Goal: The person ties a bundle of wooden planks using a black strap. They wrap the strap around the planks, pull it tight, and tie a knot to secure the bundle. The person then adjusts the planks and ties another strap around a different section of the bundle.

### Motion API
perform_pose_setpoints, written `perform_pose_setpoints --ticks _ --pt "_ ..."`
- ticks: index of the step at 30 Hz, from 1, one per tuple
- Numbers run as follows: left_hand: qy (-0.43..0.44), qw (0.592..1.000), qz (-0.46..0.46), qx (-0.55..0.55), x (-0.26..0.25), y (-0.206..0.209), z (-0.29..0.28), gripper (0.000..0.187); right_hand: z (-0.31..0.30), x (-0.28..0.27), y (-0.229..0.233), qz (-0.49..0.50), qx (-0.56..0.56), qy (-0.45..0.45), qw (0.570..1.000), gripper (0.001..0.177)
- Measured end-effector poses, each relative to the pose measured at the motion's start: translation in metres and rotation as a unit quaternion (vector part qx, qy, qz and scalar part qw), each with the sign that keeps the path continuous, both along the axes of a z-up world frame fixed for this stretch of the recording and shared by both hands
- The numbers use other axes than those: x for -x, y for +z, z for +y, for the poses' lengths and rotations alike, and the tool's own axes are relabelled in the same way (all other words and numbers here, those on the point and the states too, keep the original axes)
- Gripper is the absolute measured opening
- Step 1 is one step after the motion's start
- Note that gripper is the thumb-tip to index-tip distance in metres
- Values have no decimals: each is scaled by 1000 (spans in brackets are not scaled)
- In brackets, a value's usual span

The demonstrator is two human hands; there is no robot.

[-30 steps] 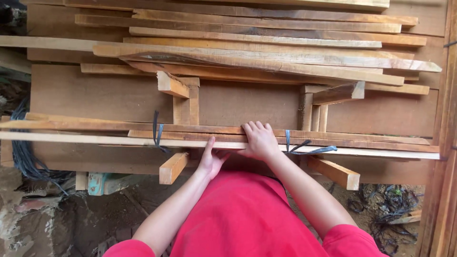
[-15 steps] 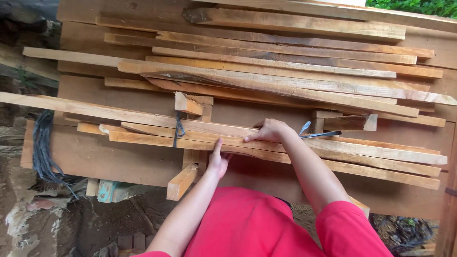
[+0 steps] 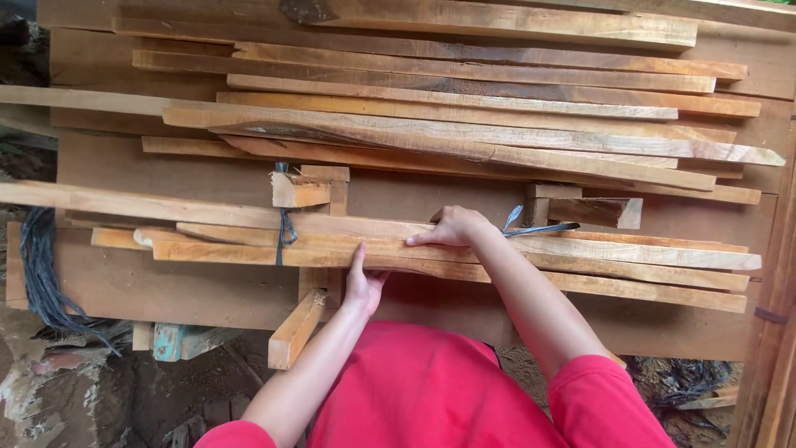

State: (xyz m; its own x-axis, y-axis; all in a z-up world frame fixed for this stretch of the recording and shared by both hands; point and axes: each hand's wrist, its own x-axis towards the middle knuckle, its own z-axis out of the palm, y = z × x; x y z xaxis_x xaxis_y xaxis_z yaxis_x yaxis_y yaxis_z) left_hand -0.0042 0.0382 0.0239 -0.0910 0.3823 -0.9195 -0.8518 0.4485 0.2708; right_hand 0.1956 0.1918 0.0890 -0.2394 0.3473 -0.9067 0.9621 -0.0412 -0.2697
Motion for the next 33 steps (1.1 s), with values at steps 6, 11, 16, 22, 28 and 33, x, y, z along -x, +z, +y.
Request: perform_pose_setpoints --ticks 6,11,16,22,28,33 --pt "4 1000 3 11 0 -12 -9 98 -5 -2 -28 -10 3 24 1000 100" --pt "-17 1000 -11 -11 0 -13 -10 95 -8 1 1 -19 -19 19 999 103" --pt "-5 999 -14 -32 -4 -16 -12 97 -18 2 17 -33 -19 18 999 109" --pt "-5 999 -10 -35 4 -20 -17 100 -26 6 13 -14 -10 12 1000 110" --pt "12 1000 -11 -11 -6 -13 -9 104 -21 0 6 -15 -48 34 998 103" --pt "-21 999 -6 -27 -1 -3 -11 104 -31 -3 -12 12 -143 51 988 95"
